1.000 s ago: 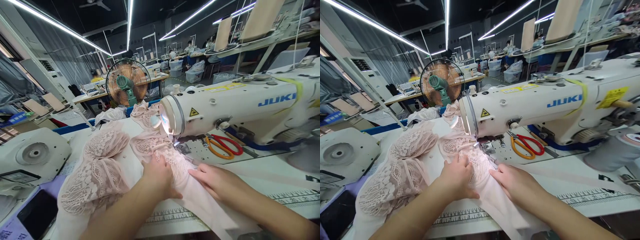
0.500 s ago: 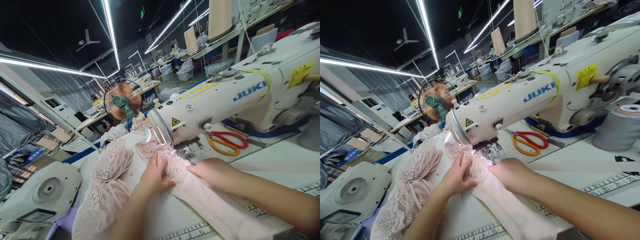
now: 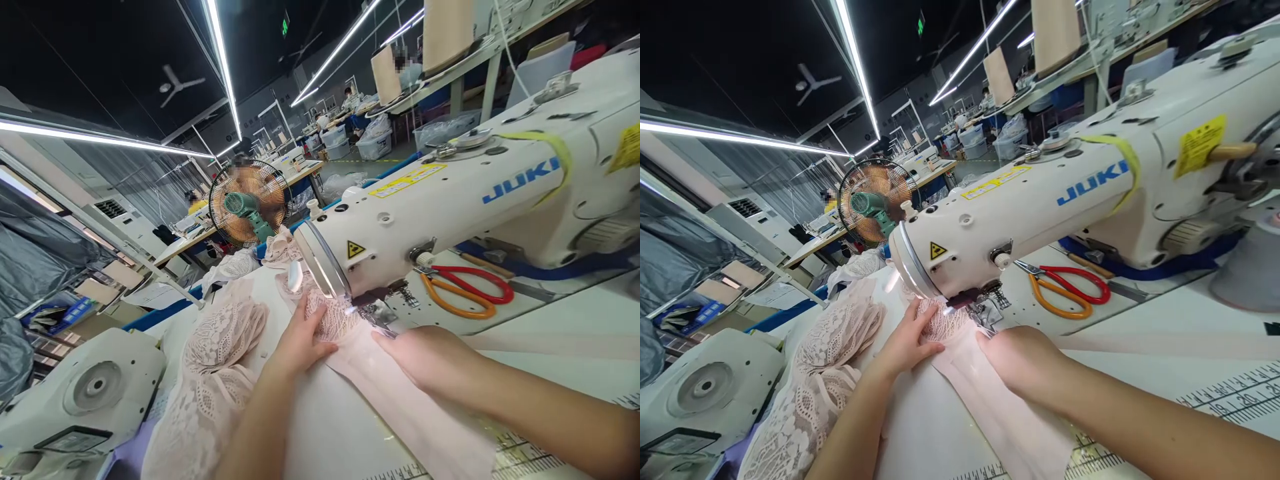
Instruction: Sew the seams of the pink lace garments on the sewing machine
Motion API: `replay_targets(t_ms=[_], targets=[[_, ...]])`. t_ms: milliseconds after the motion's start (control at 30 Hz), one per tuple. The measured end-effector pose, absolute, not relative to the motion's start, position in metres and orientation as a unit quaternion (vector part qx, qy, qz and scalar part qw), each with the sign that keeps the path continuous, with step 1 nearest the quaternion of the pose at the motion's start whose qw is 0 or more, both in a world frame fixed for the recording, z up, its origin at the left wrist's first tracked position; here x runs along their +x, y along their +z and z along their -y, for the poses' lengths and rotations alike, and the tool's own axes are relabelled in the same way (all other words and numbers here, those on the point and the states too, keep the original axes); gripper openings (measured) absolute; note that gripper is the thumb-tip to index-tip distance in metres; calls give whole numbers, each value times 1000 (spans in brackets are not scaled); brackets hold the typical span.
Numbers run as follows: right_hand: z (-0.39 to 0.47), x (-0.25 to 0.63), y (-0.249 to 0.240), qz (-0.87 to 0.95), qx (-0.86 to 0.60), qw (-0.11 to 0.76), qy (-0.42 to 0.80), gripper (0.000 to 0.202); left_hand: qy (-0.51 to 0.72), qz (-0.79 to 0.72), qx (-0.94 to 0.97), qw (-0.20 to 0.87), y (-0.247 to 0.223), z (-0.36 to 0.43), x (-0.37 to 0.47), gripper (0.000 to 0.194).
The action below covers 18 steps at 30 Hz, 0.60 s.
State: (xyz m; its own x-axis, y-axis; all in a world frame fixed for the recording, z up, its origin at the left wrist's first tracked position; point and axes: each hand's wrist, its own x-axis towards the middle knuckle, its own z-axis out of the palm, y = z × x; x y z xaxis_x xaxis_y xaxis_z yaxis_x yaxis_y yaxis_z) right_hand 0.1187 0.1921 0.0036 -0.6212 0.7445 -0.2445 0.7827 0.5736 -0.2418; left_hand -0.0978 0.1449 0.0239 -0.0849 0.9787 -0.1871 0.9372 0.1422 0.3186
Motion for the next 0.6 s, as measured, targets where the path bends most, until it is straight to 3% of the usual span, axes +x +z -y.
replay_targets(t_ms=[133,300,600], targets=[[-192,122,9,-867,453,55,-199,54,63,-738,655,151,19,-149,-99,77],[-193,125,11,-888,416,68,-182,34,65,-741,660,108,14,-153,-100,71],[-191,126,14,-904,392,80,-148,30,88,-747,656,-54,1,-158,-98,51]])
